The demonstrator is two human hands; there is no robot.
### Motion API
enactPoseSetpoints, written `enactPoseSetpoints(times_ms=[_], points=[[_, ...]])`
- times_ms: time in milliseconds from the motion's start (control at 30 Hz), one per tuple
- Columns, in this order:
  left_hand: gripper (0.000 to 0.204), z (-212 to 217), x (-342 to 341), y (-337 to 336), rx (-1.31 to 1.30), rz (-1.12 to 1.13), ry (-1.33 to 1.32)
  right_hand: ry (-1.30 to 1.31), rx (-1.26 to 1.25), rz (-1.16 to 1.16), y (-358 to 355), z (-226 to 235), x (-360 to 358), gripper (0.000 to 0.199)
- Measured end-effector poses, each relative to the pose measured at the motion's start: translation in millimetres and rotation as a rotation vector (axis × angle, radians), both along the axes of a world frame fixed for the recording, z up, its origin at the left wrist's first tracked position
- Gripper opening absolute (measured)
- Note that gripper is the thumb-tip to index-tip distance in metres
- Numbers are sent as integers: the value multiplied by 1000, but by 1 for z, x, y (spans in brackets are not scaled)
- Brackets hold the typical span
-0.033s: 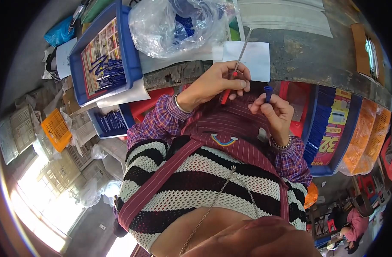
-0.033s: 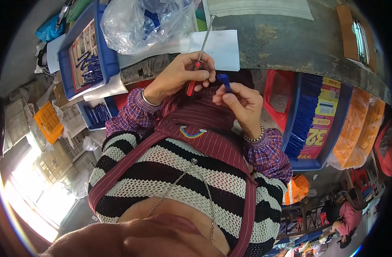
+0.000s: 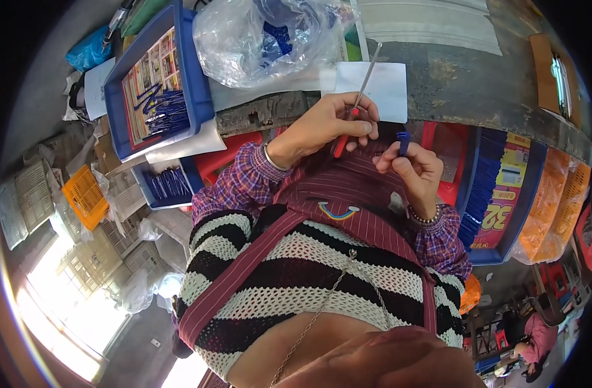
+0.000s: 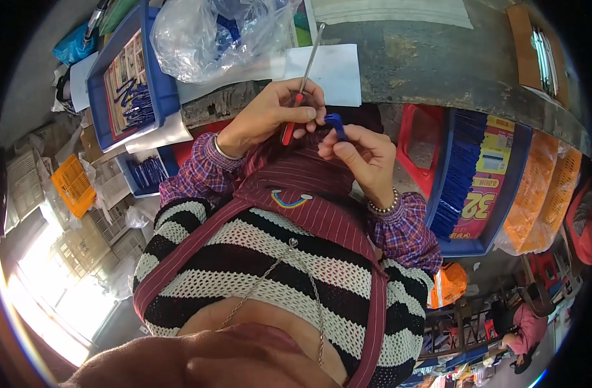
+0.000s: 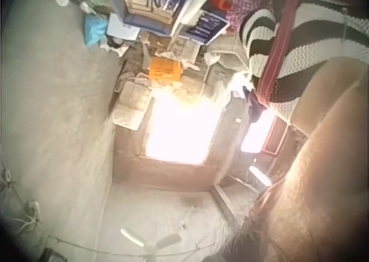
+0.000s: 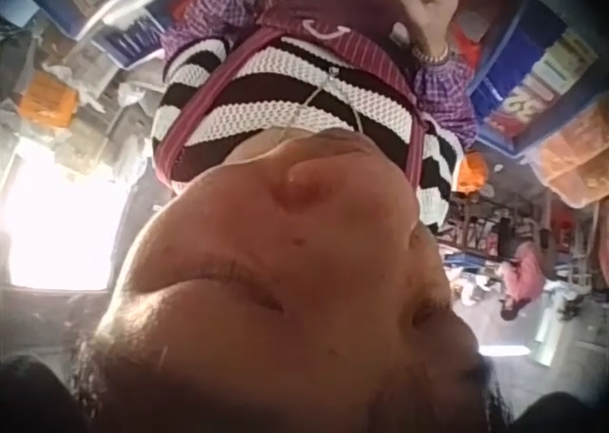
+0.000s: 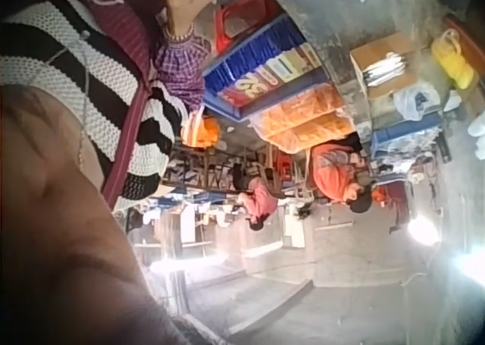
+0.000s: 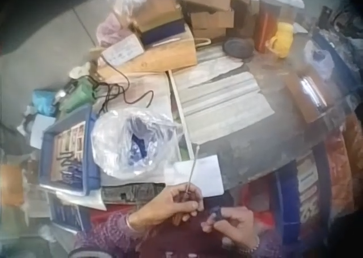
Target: Assembling pens by inserting ink cartridges and components manually.
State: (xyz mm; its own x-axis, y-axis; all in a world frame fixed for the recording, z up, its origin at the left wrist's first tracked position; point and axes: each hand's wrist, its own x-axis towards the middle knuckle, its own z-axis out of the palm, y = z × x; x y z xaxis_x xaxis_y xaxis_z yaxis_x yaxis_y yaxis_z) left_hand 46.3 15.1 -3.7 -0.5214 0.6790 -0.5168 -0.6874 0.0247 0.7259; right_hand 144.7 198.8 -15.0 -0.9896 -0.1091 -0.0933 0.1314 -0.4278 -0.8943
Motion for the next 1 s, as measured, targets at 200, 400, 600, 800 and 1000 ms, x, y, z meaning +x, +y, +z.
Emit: enactPoseSetpoints(times_ms=[200,400,600,800,1000], points=[[22,3,5,3,-3,-51,-31,67,28,71,1,1,-3,20],[23,2,8,4,19,-51,-40,77,65,71,0,2,-2,20],[22,-1,9,4,51,-38,-31,84,86,63,0,0,-2,19],[23,-2,12,6,73,21,-60,82,115,34,-4,3,0,18],[26,-10,18,7,118,92,-179,292,321,43,-8,4,-3,16]])
